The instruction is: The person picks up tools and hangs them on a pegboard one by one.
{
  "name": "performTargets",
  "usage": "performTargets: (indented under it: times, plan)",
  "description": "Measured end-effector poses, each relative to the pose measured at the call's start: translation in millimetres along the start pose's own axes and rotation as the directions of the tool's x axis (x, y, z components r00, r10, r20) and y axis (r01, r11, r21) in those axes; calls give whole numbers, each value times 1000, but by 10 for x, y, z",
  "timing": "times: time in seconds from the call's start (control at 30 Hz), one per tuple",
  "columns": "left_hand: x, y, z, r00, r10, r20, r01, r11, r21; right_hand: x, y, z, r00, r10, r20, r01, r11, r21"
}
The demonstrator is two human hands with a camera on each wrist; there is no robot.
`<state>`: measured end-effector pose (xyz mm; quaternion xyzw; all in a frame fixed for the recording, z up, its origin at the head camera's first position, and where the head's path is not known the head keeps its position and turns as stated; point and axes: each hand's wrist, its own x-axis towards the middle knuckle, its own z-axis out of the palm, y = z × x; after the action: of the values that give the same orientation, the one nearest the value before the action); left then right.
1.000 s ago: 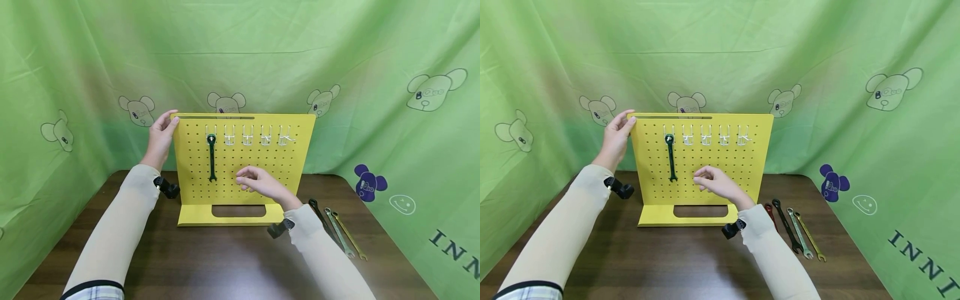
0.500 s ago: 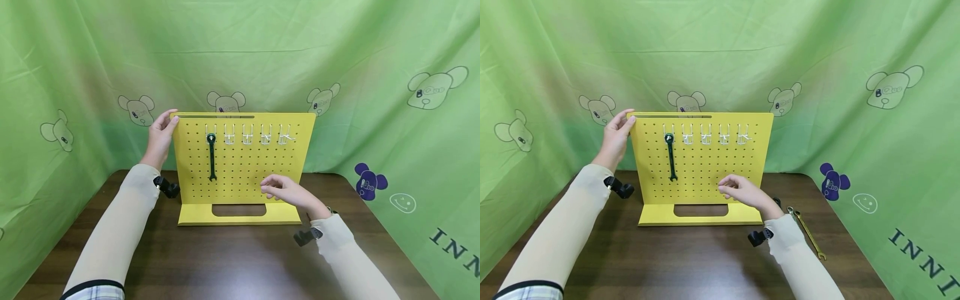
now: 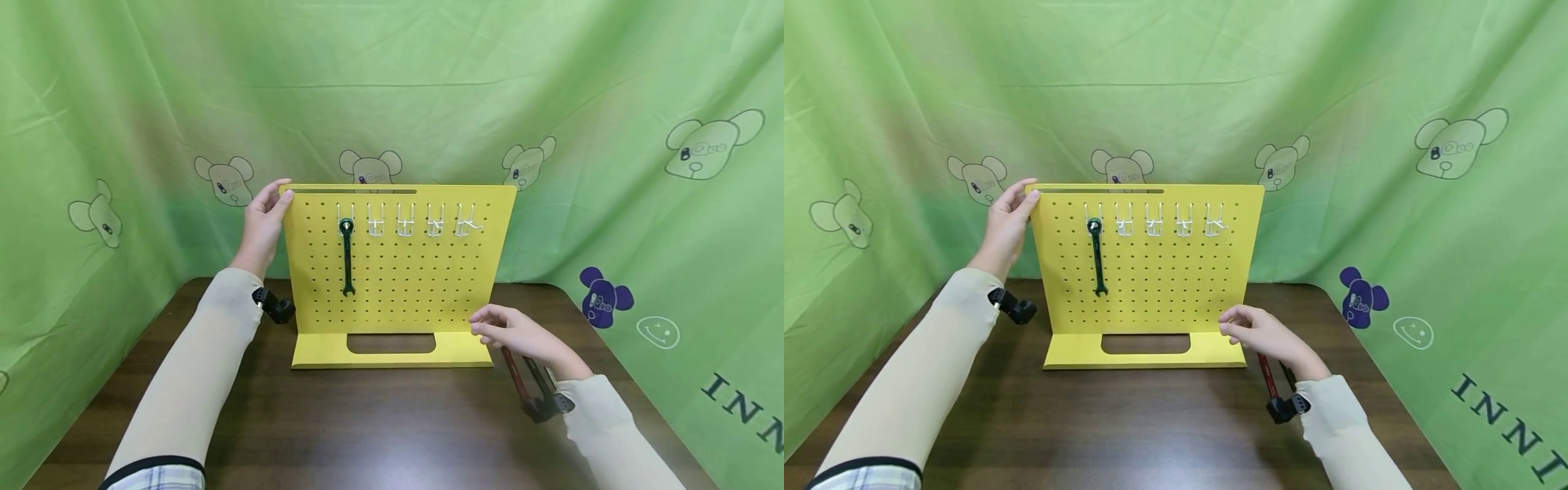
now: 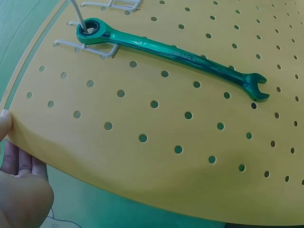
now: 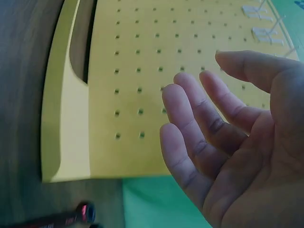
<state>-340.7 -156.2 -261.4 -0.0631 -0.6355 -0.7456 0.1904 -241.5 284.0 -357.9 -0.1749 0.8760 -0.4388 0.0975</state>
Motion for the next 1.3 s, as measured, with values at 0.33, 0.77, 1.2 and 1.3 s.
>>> performTargets:
  times: [0.33,0.77,1.2,1.3]
  plan:
    - [-3,0,4,1000,-4,-2,4,1000,10,-240,374,-127,999,52,-14,-51,999,13]
    - [8,-9,13,1000,-5,-10,5,1000,5,-377,880,-150,982,187,-25,-185,981,49]
    - [2,-15,15,1000,-5,-9,5,1000,-1,-360,1099,-139,961,273,-43,-272,962,32]
    - [-1,-10,15,1000,-2,-9,2,1000,-8,-335,1103,-140,958,281,-52,-282,959,-3]
